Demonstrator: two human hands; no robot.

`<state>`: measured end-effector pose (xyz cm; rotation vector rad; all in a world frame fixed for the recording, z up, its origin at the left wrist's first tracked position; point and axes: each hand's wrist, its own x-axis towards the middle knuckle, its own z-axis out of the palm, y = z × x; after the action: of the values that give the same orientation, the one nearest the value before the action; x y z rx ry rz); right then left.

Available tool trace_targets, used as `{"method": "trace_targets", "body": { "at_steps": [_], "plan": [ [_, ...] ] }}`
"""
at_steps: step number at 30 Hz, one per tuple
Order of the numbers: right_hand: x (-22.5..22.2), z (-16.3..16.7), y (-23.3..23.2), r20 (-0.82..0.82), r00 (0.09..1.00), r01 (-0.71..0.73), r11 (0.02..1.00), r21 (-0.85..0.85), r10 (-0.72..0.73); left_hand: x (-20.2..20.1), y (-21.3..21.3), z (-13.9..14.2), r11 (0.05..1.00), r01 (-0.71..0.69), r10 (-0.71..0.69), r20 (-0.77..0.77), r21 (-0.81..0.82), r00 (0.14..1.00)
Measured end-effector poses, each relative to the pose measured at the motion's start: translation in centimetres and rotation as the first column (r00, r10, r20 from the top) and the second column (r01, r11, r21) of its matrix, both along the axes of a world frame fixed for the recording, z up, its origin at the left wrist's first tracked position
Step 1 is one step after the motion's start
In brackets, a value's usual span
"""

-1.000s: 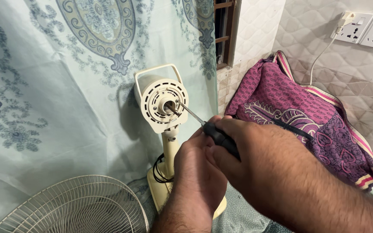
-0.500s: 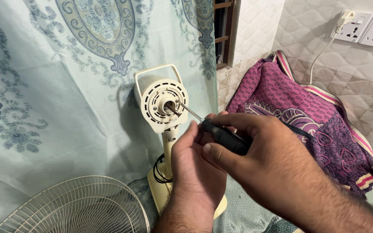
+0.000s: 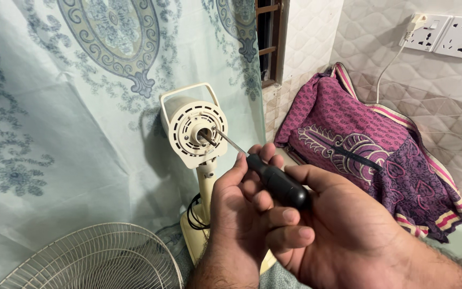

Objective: The person services a pedestal fan on a bed. They handle the detached front guard and blade, then use a screwdriver to loosen and remove the central nut from the fan motor housing, working on the blade shaft for most of the episode.

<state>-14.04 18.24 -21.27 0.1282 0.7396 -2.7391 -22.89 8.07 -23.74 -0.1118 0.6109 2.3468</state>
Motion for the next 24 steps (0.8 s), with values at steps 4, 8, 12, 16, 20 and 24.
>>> {"method": "trace_targets", "body": {
  "at_steps": [4, 8, 12, 16, 20, 24],
  "plan": [
    [0.0, 0.2, -0.1, -0.056, 0.995, 0.090, 0.982, 0.169, -0.082, -0.5, 0.0, -1.1, 0.999, -0.016, 0.016, -0.007, 0.030, 1.000],
    [0.2, 0.7, -0.5, -0.089, 0.987, 0.157, 0.914, 0.373, -0.133, -1.4, 0.1, -2.1, 0.997, -0.029, 0.035, -0.074, 0.075, 0.997],
    [0.0, 1.7, -1.5, 0.011, 0.944, 0.171, 0.518, 0.838, -0.330, -1.6, -0.1, -2.2, 0.992, -0.051, 0.062, -0.091, 0.117, 0.994],
    [-0.1, 3.2, -1.8, -0.151, 0.966, 0.117, -0.165, 0.979, -0.209, -1.1, -0.1, -1.4, 0.990, -0.073, 0.073, 0.003, 0.118, 0.997],
    [0.2, 3.5, -2.7, -0.270, 0.955, 0.145, -0.603, 0.785, -0.122, -0.8, -0.1, -0.7, 0.996, -0.082, 0.082, -0.001, 0.044, 0.997],
    [0.4, 3.8, -2.7, -0.294, 0.953, 0.132, -0.766, 0.629, -0.078, -0.9, 0.0, -0.6, 0.992, -0.114, 0.115, -0.016, 0.062, 0.993]
  ]
}}
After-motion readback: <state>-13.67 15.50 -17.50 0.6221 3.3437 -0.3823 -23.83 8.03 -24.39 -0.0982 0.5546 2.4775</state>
